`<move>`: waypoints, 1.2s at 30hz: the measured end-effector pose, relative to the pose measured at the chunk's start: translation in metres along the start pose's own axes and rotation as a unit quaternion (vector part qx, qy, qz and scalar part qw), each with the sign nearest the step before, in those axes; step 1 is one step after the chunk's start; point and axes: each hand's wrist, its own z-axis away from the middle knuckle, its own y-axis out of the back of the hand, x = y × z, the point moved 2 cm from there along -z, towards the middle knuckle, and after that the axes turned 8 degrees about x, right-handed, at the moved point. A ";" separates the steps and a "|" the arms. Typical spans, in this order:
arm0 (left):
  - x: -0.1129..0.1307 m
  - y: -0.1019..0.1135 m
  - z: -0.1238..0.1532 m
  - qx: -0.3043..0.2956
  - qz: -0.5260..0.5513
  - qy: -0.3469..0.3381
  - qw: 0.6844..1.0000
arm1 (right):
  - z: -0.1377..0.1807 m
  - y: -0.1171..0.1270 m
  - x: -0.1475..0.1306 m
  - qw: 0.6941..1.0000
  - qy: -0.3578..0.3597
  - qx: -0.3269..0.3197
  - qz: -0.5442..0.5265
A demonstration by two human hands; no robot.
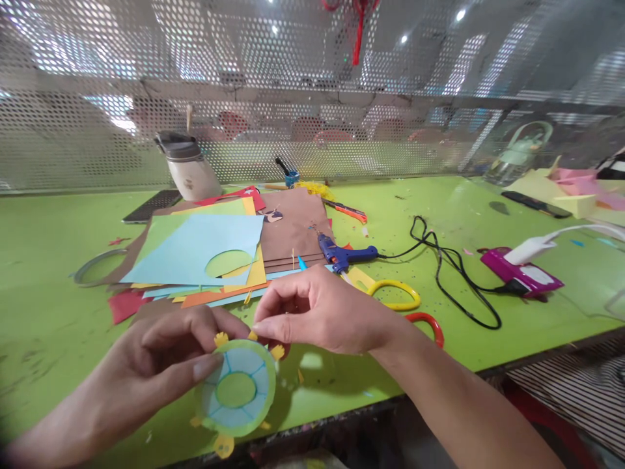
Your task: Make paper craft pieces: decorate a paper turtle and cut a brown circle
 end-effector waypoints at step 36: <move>0.002 -0.009 0.002 0.056 0.008 0.015 0.998 | -0.001 0.001 0.003 1.000 -0.009 0.000 -0.004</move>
